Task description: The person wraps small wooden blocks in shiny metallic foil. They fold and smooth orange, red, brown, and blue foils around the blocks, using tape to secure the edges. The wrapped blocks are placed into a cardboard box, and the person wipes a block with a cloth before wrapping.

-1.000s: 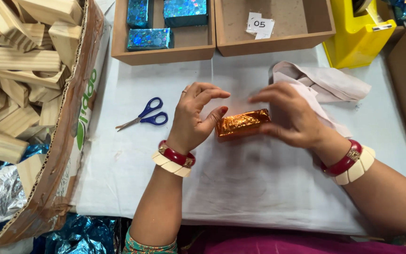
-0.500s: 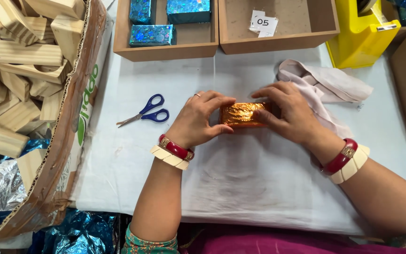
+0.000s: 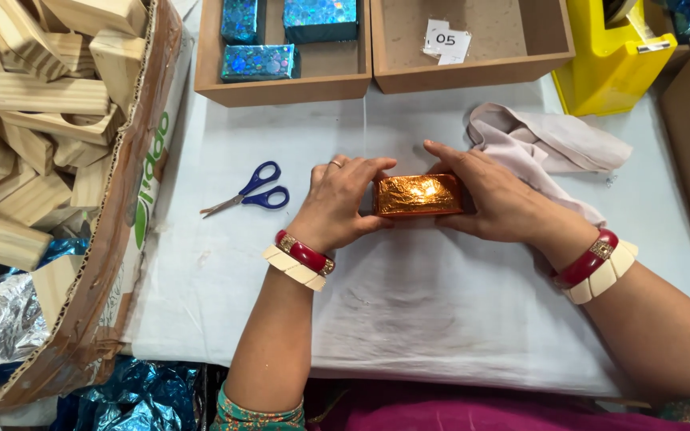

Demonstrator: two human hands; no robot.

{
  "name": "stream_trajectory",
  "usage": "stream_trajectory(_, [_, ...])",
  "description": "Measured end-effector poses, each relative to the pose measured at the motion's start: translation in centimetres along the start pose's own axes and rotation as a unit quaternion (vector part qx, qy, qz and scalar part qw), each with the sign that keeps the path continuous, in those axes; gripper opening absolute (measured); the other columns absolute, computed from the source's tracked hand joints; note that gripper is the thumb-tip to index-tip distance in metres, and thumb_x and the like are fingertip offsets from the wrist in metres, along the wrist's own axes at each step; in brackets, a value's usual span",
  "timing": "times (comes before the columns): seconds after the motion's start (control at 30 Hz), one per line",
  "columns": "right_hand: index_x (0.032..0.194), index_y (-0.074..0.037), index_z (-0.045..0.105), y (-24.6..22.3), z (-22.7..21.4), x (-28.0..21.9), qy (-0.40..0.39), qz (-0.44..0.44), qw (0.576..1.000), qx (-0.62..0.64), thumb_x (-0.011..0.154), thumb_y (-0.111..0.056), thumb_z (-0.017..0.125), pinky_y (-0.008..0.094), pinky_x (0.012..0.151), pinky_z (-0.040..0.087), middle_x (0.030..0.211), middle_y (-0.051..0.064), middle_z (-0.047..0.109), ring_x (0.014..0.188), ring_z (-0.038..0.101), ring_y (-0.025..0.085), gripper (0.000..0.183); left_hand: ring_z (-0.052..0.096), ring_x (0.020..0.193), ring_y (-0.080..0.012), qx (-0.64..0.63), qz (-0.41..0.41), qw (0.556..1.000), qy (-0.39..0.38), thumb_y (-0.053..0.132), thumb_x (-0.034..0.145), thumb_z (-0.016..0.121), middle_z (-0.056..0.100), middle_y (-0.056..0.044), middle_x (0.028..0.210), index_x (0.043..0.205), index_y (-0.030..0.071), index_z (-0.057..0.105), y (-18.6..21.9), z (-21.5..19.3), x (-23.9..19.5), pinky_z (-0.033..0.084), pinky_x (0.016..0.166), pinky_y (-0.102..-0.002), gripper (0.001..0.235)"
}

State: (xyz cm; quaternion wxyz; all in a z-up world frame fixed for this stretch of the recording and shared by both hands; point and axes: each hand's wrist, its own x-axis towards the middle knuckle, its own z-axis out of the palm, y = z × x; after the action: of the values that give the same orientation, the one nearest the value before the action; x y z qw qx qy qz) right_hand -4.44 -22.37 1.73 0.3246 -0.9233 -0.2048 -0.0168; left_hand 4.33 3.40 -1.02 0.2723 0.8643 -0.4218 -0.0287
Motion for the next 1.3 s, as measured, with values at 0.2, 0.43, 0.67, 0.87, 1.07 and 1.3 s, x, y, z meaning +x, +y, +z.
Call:
stream_trajectory(0.2, [0.152, -0.005, 0.039, -0.1, 0.8, 0.1, 0.025, -0.023, 0.999, -0.025, 0.071, -0.021, 0.089, 0.044, 0.099, 0.046, 0.121, 0.015, 0.066, 0.112, 0.061, 0.033, 0.096, 0.047, 0.129, -0.029, -0.086, -0.032, 0.994, -0.052, 0.029, 0.051, 0.098, 0.061, 0.001, 0.135, 0.151, 0.023, 0.032, 0.5, -1.6, -0.3, 0.03, 0.107, -0.05, 0.119])
stream_trajectory(0.43, [0.149, -0.007, 0.051, -3.7, -1.3, 1.3, 0.097, -0.027, 0.995, 0.004, 0.074, -0.018, 0.086, 0.038, 0.097, 0.051, 0.123, 0.01, 0.067, 0.109, 0.063, 0.027, 0.083, 0.038, 0.138, -0.0316, -0.052, -0.052, 0.997, 0.032, 0.02, 0.067, 0.082, 0.042, -0.009, 0.152, 0.155, 0.017, 0.032, -3.0, -0.3, -0.1, 0.034, 0.108, -0.05, 0.101])
stream_trajectory(0.67, [0.141, -0.006, 0.062, -1.6, -3.4, 11.0, 0.212, -0.099, 0.96, -0.153, 0.084, -0.015, 0.088, 0.043, 0.105, 0.049, 0.128, 0.015, 0.063, 0.123, 0.058, 0.035, 0.063, 0.043, 0.125, -0.0325, 0.119, -0.147, 0.973, 0.13, 0.05, 0.077, 0.079, 0.05, -0.01, 0.129, 0.137, 0.011, 0.051, -2.4, 3.2, 2.8, 0.034, 0.1, -0.054, 0.076])
stream_trajectory(0.87, [0.136, -0.008, 0.068, 1.7, -2.8, 20.5, 0.201, -0.096, 0.951, -0.214, 0.08, -0.012, 0.084, 0.045, 0.108, 0.049, 0.131, 0.015, 0.063, 0.125, 0.056, 0.037, 0.058, 0.045, 0.123, -0.0319, 0.083, -0.134, 0.97, 0.185, 0.044, 0.075, 0.078, 0.054, -0.008, 0.125, 0.126, 0.014, 0.061, -2.5, 2.7, 2.7, 0.037, 0.096, -0.054, 0.062])
stream_trajectory(1.07, [0.132, -0.008, 0.067, 2.9, -1.4, 23.5, 0.092, -0.033, 0.98, -0.174, 0.075, -0.028, 0.086, 0.054, 0.103, 0.035, 0.13, 0.016, 0.06, 0.125, 0.048, 0.04, 0.063, 0.048, 0.122, -0.0303, 0.076, -0.15, 0.969, 0.182, 0.042, 0.076, 0.077, 0.055, -0.006, 0.125, 0.12, 0.018, 0.065, -2.6, 2.8, 2.9, 0.039, 0.094, -0.053, 0.051])
stream_trajectory(1.3, [0.122, -0.013, 0.077, 1.2, -2.1, 23.3, 0.069, -0.006, 0.958, -0.279, 0.073, -0.033, 0.088, 0.05, 0.101, 0.037, 0.114, 0.009, 0.072, 0.115, 0.057, 0.033, 0.054, 0.048, 0.121, -0.0288, 0.07, -0.151, 0.974, 0.151, 0.042, 0.079, 0.076, 0.055, -0.005, 0.125, 0.122, 0.017, 0.065, -2.3, 2.2, 2.7, 0.039, 0.096, -0.051, 0.051])
